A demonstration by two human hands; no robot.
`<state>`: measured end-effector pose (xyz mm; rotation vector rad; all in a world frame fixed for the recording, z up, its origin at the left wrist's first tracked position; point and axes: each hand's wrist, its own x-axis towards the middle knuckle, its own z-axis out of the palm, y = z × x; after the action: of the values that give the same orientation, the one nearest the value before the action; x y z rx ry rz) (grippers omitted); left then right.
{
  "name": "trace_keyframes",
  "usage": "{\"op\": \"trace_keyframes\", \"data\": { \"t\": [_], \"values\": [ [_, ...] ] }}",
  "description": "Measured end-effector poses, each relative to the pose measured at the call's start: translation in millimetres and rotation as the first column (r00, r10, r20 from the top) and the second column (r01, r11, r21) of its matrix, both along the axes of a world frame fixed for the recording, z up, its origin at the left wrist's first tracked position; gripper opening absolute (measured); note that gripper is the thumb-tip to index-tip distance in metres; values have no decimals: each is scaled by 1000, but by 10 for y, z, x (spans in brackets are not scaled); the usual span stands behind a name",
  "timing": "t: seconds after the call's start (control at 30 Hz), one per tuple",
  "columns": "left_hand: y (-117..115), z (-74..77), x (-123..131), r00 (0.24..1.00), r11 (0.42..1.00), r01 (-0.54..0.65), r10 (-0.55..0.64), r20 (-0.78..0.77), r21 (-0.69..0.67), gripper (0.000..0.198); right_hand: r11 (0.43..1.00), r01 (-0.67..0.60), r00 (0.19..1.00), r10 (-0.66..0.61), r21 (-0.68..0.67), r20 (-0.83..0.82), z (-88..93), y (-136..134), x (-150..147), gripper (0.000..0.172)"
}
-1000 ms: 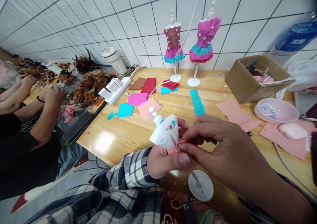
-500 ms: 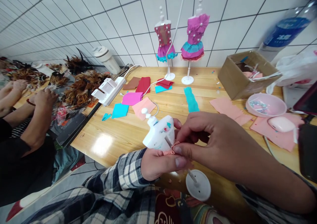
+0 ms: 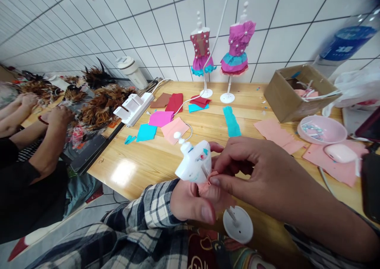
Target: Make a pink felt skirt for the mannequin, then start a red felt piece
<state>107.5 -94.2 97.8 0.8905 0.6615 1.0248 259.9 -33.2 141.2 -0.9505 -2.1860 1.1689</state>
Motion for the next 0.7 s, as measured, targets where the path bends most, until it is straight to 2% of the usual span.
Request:
{"op": "trace_keyframes", "data": {
  "t": [0.07, 0.13, 0.3, 0.4, 0.57, 0.7],
  "values": [
    [2, -24, 4, 1000, 999, 15, -15, -12, 33, 59, 1000, 3, 1000, -3, -5, -1, 4, -3, -2, 9],
    [-7, -74, 18, 999, 999, -29, 28, 30, 20, 51, 1000, 8, 1000, -8, -16, 0, 9, -7, -7, 9],
    [-44, -138, 49, 976, 985, -123, 142, 163, -124, 65, 999, 3, 1000, -4, -49, -17, 13, -10, -15, 8],
    [-50, -117, 46, 961, 977, -171, 194, 196, -130, 68, 998, -8, 1000, 6, -61, -30, 12, 3, -8, 8],
    [-69, -89, 33, 963, 989, -137, 147, 226, -63, 67, 998, 0, 1000, -1, -69, -10, 5, 33, 1, 11],
    [-74, -115, 20, 985, 994, -104, 100, 142, 22, 71, 998, -1, 1000, 1, -59, 10, -9, 40, -1, 13]
  ]
}}
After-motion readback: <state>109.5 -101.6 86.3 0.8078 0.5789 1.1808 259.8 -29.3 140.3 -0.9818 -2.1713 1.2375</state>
